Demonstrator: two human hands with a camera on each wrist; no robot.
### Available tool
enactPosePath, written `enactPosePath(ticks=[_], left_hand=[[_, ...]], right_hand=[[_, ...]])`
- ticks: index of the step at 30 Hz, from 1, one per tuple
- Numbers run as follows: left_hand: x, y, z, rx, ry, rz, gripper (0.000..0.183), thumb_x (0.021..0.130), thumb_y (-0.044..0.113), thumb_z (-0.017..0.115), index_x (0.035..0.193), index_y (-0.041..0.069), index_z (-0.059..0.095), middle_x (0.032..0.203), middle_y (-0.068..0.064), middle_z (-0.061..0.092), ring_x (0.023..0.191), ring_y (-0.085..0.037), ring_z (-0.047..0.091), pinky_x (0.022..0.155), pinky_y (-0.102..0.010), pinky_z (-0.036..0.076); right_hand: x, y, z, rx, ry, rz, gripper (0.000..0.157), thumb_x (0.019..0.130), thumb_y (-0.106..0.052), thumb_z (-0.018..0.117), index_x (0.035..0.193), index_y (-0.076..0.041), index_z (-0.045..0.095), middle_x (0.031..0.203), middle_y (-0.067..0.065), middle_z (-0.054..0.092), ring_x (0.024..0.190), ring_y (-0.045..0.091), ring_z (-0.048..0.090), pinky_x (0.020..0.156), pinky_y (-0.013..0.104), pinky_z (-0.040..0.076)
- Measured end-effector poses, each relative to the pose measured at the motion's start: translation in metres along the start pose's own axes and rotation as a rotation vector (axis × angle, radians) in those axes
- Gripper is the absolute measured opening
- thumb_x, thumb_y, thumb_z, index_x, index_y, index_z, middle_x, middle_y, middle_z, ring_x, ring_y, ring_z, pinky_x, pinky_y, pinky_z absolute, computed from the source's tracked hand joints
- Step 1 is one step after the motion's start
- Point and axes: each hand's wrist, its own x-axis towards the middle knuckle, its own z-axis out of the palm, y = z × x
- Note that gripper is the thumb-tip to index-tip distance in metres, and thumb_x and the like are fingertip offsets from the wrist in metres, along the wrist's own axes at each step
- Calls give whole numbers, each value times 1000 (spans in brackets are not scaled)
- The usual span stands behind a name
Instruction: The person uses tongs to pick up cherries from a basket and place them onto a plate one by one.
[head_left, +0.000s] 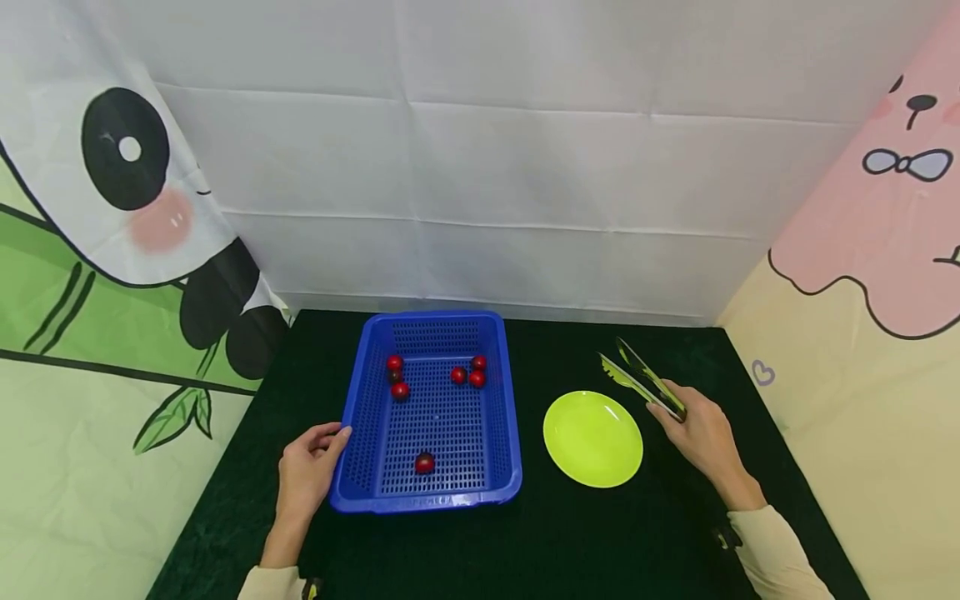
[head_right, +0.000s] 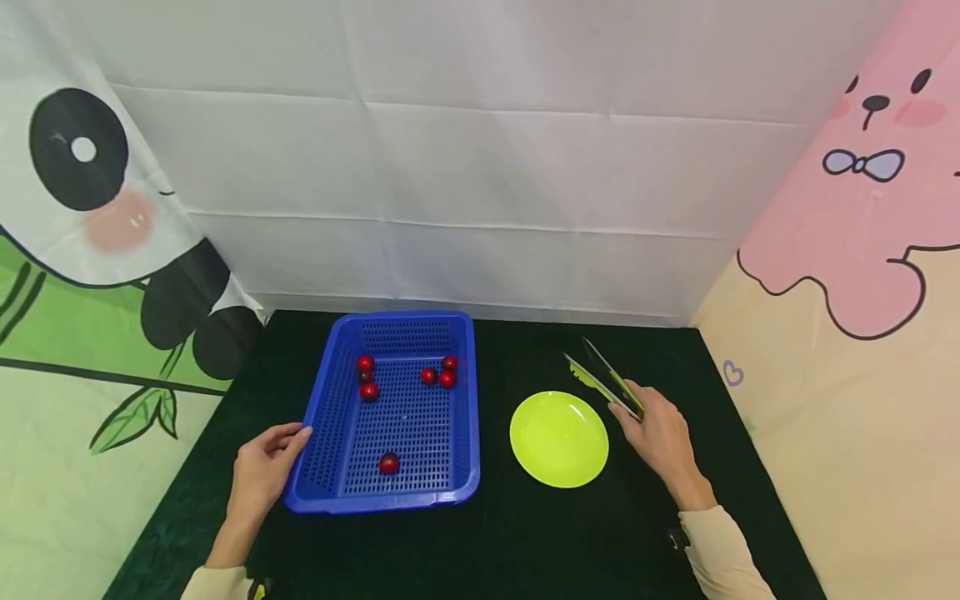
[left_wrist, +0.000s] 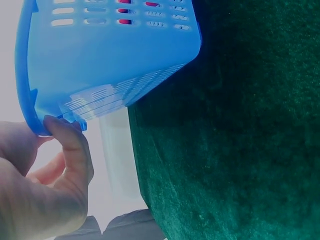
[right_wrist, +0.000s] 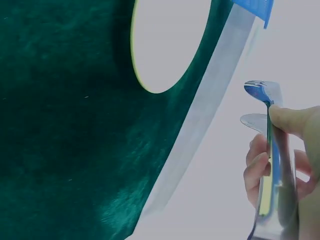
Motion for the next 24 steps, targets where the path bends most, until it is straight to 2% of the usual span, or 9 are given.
enactPosePath(ticks=[7, 13, 24], left_hand=[[-2, 1, -1, 13, -6, 13, 43, 106, 33, 59, 131, -1, 62, 109, -21, 68, 81, -20, 65, 65, -21, 50], [-2, 2, -1, 19, -2, 18, 42, 106, 31, 59, 131, -2, 62, 109, -22, 68, 79, -20, 65, 64, -21, 50], [-4, 4, -2, 32, 6, 20, 40, 106, 31, 60, 130, -1, 63, 108, -20, 68, 80, -20, 63, 65, -22, 49]], right_hand=[[13, -9, 3, -5, -27, -20, 46, 89, -12, 80, 129, 6, 64, 93, 17, 66, 66, 17, 49, 54, 27, 41], [27, -19, 5, -18, -48, -44, 47, 90, -13, 80, 130, 5, 64, 95, 16, 67, 63, 15, 48, 52, 27, 40], [48, -40, 10, -16, -38, -116, 48, 88, -10, 82, 130, 5, 65, 101, 19, 70, 63, 14, 48, 53, 28, 42]])
